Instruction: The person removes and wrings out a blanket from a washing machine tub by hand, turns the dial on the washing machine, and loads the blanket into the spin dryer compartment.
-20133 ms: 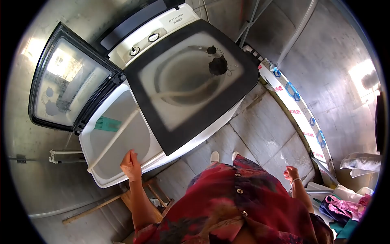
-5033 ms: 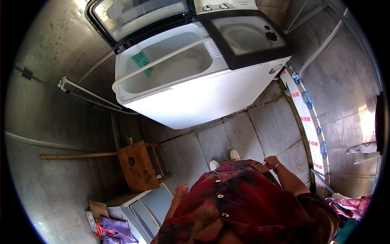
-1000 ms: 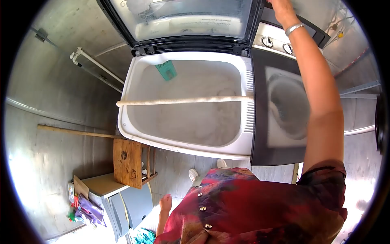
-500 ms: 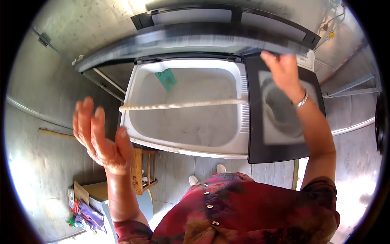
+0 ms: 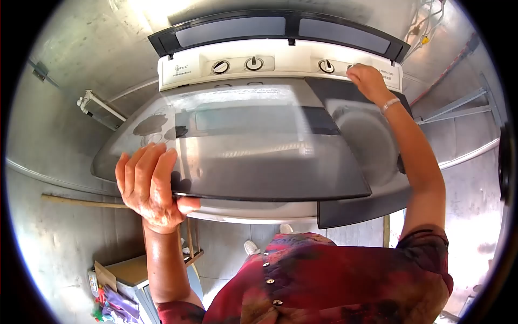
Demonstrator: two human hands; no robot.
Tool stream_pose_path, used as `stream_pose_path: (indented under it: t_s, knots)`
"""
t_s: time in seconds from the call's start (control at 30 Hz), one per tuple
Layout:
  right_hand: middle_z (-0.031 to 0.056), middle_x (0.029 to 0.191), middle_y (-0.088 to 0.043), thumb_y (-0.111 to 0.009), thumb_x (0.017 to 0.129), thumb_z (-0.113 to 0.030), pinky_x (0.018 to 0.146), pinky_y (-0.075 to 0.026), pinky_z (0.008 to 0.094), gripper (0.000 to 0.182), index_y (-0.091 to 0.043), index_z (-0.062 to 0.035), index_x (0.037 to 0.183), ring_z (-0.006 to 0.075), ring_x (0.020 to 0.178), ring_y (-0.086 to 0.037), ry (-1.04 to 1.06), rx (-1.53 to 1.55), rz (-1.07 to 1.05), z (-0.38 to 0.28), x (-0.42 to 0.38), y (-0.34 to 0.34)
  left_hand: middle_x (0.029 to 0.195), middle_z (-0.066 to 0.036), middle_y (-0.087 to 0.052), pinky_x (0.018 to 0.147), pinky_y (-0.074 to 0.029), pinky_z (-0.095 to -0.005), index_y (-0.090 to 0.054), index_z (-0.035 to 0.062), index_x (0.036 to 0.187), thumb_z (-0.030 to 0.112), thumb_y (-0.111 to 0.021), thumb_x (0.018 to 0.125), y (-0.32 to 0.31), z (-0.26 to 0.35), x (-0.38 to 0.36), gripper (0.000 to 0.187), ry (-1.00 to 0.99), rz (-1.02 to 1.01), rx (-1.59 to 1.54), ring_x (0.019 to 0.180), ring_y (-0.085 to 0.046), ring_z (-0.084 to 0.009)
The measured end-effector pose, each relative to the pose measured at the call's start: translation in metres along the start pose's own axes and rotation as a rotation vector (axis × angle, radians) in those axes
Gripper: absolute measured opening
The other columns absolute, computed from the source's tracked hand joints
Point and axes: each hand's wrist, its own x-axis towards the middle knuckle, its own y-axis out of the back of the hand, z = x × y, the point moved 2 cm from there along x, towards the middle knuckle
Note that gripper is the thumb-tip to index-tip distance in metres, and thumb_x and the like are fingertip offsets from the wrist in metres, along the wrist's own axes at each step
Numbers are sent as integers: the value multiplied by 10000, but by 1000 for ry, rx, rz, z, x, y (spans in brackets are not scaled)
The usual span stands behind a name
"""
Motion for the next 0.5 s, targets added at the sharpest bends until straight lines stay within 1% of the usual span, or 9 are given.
stream_pose_path:
  t_s: [0.07,0.1,0.17,0.2,0.23,0.3,0.33,0.43,0.5]
  knots:
    - [116,736,-574,-468,783,-222,676,-429,390,224,-578,-45,704,297,736,-542,-103,-80,24,20,20,-21,866,-96,-563,819,-353,-415,-536,58,901,588,-185,807,-1,-1,-3,642,3,-4,9,814,-550,-260]
    - [116,736,-574,-468,783,-222,676,-429,390,224,-578,-45,704,297,736,-542,-97,-79,19,24,31,-34,864,-97,-564,818,-355,-417,-536,59,891,593,-181,805,-2,-1,-4,647,3,0,3,807,-553,-259]
    - [134,762,-587,-486,776,-240,689,-432,390,235,-591,-40,712,305,761,-550,-196,-85,-25,25,51,-57,862,-99,-564,817,-356,-419,-535,61,882,599,-177,802,-2,0,-5,651,4,-3,2,800,-555,-259]
    - [174,813,-588,-509,757,-266,723,-435,388,267,-599,-15,744,315,796,-557,-297,-20,-83,23,60,-66,863,-99,-565,817,-359,-420,-533,63,872,603,-176,800,-2,0,-5,652,12,-11,1,797,-557,-258]
    - [174,813,-588,-509,757,-266,723,-435,388,267,-599,-15,744,315,796,-557,-291,-15,-84,20,67,-72,865,-100,-566,816,-361,-421,-532,65,862,607,-174,798,-2,0,-4,652,20,-18,1,795,-559,-258]
    - [184,757,-580,-500,731,-292,695,-437,389,298,-595,-10,720,322,726,-559,-438,70,-132,14,75,-82,864,-102,-567,814,-365,-424,-529,66,857,607,-174,797,-1,-1,-2,650,20,-28,2,793,-559,-257]
    - [224,833,-578,-549,696,-258,757,-436,368,298,-598,22,786,327,828,-560,-451,125,-181,14,82,-82,863,-104,-568,811,-368,-427,-527,67,853,608,-175,797,-1,-2,-2,648,19,-32,-2,791,-560,-257]
    - [225,840,-577,-560,687,-233,754,-439,360,276,-598,21,790,328,828,-559,-402,30,-201,5,87,-75,849,-95,-562,784,-365,-413,-533,86,879,671,-200,748,-1,-3,-1,686,19,-32,-1,746,-568,-250]
    - [210,820,-575,-562,675,-215,739,-433,361,246,-584,13,766,323,808,-555,-340,26,-176,16,87,-82,850,-94,-563,779,-369,-415,-530,86,877,674,-201,746,-1,-3,-1,686,23,-31,2,745,-568,-250]
